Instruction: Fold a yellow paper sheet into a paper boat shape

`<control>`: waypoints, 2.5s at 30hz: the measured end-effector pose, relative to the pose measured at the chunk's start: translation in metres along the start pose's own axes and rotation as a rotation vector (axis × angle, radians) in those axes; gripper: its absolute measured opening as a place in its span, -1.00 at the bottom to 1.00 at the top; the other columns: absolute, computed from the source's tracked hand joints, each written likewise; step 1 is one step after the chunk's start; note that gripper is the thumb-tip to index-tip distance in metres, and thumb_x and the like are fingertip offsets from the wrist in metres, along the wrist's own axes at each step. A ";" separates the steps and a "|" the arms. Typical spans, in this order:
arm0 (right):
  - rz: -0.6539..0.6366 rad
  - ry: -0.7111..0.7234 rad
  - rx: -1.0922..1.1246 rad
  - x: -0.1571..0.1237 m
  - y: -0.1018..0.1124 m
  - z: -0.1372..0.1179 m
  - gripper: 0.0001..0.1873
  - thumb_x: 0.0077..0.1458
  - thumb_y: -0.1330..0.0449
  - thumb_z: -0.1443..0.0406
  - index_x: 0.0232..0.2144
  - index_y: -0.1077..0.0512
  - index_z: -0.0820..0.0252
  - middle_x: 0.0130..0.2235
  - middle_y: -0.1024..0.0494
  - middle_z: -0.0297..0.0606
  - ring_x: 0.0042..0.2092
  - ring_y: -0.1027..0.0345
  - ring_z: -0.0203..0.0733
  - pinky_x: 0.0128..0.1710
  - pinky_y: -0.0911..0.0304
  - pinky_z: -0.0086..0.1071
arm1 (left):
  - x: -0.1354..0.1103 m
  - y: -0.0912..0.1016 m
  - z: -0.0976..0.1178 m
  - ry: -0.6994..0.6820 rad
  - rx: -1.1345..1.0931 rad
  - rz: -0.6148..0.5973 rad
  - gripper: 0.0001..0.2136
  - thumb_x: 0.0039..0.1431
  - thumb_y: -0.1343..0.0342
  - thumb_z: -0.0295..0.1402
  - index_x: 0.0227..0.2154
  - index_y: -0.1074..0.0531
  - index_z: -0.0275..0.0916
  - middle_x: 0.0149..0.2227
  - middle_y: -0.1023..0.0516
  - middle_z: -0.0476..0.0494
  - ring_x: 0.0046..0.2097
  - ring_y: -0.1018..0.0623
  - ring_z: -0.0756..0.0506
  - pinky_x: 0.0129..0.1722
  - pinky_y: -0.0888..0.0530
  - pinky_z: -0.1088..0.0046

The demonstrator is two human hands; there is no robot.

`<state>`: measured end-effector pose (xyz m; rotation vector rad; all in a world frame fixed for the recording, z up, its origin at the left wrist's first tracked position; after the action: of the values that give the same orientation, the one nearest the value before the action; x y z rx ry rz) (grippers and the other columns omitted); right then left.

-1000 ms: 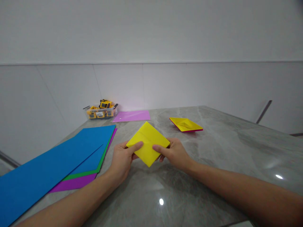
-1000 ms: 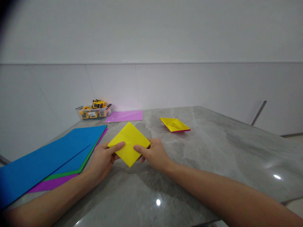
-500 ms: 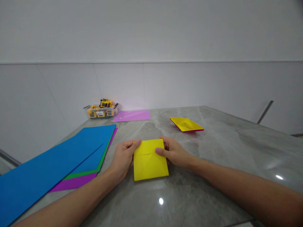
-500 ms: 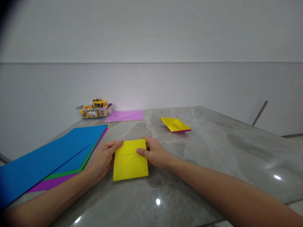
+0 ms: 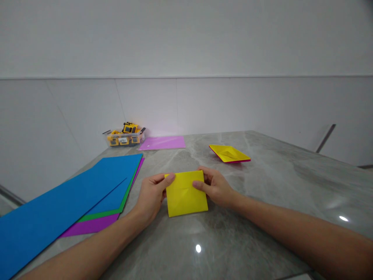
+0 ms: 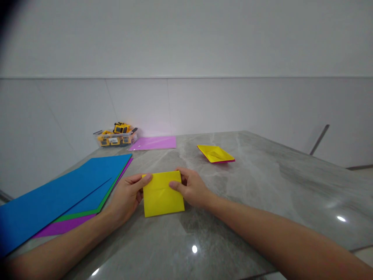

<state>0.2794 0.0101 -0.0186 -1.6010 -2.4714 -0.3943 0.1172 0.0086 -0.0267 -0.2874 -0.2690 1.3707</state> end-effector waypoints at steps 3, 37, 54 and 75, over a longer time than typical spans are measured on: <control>0.056 0.061 -0.107 -0.001 0.006 -0.003 -0.78 0.06 -0.21 0.17 -0.38 -0.30 0.19 -0.47 -0.38 -0.37 -0.46 -0.30 -0.30 -0.52 -0.15 -0.47 | 0.000 0.001 0.005 -0.061 -0.055 -0.018 -0.80 -0.11 -0.35 -0.32 -0.40 -0.58 -0.30 -0.43 -0.58 -0.12 -0.43 -0.52 -0.04 -0.44 -0.44 0.50; 0.162 0.045 -0.226 0.000 0.010 -0.007 -0.58 0.06 -0.22 0.19 -0.03 -0.30 0.16 -0.54 -0.37 -0.43 -0.54 -0.24 -0.34 -0.59 -0.09 -0.50 | -0.006 -0.010 -0.015 0.071 0.190 -0.116 -0.65 -0.06 -0.30 -0.26 -0.20 -0.43 -0.26 -0.29 -0.60 -0.19 -0.32 -0.60 -0.17 -0.30 -0.50 0.31; 0.423 0.292 -0.771 -0.006 0.011 -0.033 -0.70 -0.11 -0.32 0.34 -0.24 -0.44 0.14 -0.02 -0.25 -0.14 0.02 -0.20 -0.02 0.09 -0.14 -0.06 | -0.004 -0.006 -0.015 0.037 0.208 -0.064 -0.63 -0.06 -0.30 -0.30 -0.17 -0.45 -0.29 -0.29 -0.62 -0.25 -0.29 -0.62 -0.23 -0.37 -0.53 0.32; 0.323 -0.059 0.363 0.000 0.008 -0.006 -0.34 -0.21 -0.38 0.26 -0.09 -0.15 0.09 -0.12 -0.57 -0.17 -0.26 -0.51 -0.08 -0.23 -0.41 -0.17 | -0.013 -0.020 -0.030 0.209 0.059 -0.294 -0.71 -0.02 -0.30 -0.27 -0.22 -0.53 -0.26 -0.21 -0.61 -0.24 -0.20 -0.60 -0.19 -0.18 -0.48 0.34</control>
<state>0.2870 0.0110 -0.0119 -1.8177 -2.1081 0.1413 0.1439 -0.0091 -0.0475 -0.3257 -0.0916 1.0478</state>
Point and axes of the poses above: each hand's wrist, its own x-axis towards the middle knuckle, its own y-axis out of the back of the hand, z = x × y, the point moved 6 cm from there along x, towards the middle knuckle
